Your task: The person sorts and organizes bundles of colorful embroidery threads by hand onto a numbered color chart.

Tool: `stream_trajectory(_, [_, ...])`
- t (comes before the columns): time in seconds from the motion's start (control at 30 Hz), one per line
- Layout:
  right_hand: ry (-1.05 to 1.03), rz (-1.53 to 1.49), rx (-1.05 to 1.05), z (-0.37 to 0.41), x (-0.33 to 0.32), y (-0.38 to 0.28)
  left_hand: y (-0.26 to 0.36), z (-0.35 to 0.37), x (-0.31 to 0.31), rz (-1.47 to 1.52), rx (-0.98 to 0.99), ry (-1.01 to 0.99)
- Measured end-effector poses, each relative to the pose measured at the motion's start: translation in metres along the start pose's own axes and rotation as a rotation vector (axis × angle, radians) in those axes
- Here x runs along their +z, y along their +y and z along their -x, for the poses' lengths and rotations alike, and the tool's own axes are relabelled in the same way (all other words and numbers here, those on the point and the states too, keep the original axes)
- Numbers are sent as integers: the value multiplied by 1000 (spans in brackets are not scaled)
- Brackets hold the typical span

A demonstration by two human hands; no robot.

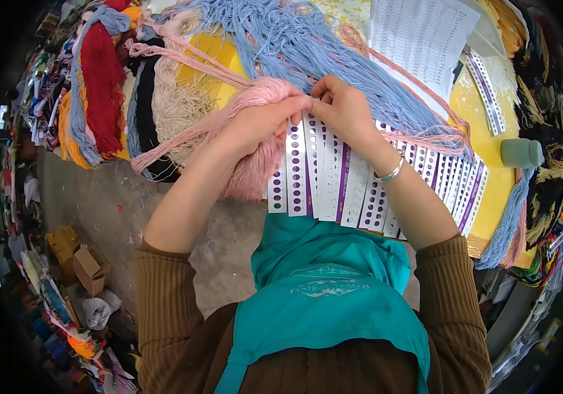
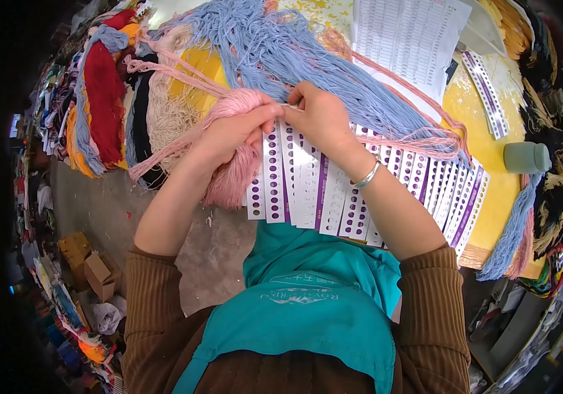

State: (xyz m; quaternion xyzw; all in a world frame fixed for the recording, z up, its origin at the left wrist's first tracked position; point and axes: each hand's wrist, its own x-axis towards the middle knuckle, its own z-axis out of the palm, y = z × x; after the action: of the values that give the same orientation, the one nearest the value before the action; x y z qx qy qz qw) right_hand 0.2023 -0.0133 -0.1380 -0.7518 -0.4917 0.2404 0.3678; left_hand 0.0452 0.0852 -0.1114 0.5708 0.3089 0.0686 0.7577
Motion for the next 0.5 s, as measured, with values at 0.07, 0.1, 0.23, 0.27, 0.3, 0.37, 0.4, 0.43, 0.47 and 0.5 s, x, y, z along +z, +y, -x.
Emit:
stream_trajectory(0.07, [10,4,-2,-1,1,0,9,4,4,1,-54,-26])
stream_trajectory(0.1, [13,-7,15,-1,1,0,15,6,5,29,-93,-11])
stream_trajectory(0.23, [-25,-181,116,-6,0,1,6,-6,1,-16,-130,83])
stream_trajectory(0.27, [-58,-181,121,-7,-2,0,1,-9,0,-69,-95,60])
stream_trajectory(0.3, [-90,-180,128,-8,-5,-1,-5,-12,0,-123,-59,36])
stream_trajectory(0.37, [-133,-251,116,-8,-9,4,-12,-18,2,-217,25,-1])
stream_trajectory(0.4, [-144,-324,96,-8,-8,8,-15,-20,4,-257,74,-13])
stream_trajectory(0.43, [-155,-397,76,-8,-7,11,-19,-23,4,-297,123,-24])
stream_trajectory(0.47, [-155,-388,75,-8,-6,13,-30,-31,1,-352,177,12])
stream_trajectory(0.5, [-153,-379,74,-8,-6,12,-32,-37,2,-407,234,47])
